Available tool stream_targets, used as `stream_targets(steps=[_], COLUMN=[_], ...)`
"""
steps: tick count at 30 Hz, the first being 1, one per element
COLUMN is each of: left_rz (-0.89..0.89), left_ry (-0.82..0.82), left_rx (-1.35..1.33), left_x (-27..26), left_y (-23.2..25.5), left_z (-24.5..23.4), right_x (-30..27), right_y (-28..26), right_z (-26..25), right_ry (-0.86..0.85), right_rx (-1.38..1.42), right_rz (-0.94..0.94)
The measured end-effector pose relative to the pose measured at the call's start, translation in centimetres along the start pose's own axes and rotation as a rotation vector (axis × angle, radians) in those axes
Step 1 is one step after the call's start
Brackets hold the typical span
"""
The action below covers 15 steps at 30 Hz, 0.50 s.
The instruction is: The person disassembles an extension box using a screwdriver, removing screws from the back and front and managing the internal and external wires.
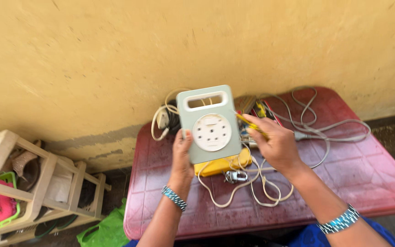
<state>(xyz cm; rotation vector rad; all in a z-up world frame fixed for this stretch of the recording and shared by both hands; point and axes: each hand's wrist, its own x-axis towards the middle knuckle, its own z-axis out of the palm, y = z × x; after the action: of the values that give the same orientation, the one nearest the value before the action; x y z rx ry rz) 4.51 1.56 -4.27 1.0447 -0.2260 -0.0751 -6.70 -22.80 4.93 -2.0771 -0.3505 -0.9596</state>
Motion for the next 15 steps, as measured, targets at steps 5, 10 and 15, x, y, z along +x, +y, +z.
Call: stream_targets(steps=[5,10,15], left_rz=[0.121,0.097,0.086], left_ry=[-0.053,-0.083,-0.081], left_rx=[-0.037,0.087,0.166], left_x=[0.6,0.1,-0.1], left_y=[4.6,5.7,5.7], left_z=[-0.2,0.5,0.4], right_x=[0.1,-0.2,-0.1], right_y=[-0.7,-1.0,-0.4], right_z=[-1.1,-0.7,-0.5], right_ry=[-0.08,-0.144,-0.224], right_rx=[-0.146,-0.291,-0.353], right_rz=[0.053,-0.153,-0.332])
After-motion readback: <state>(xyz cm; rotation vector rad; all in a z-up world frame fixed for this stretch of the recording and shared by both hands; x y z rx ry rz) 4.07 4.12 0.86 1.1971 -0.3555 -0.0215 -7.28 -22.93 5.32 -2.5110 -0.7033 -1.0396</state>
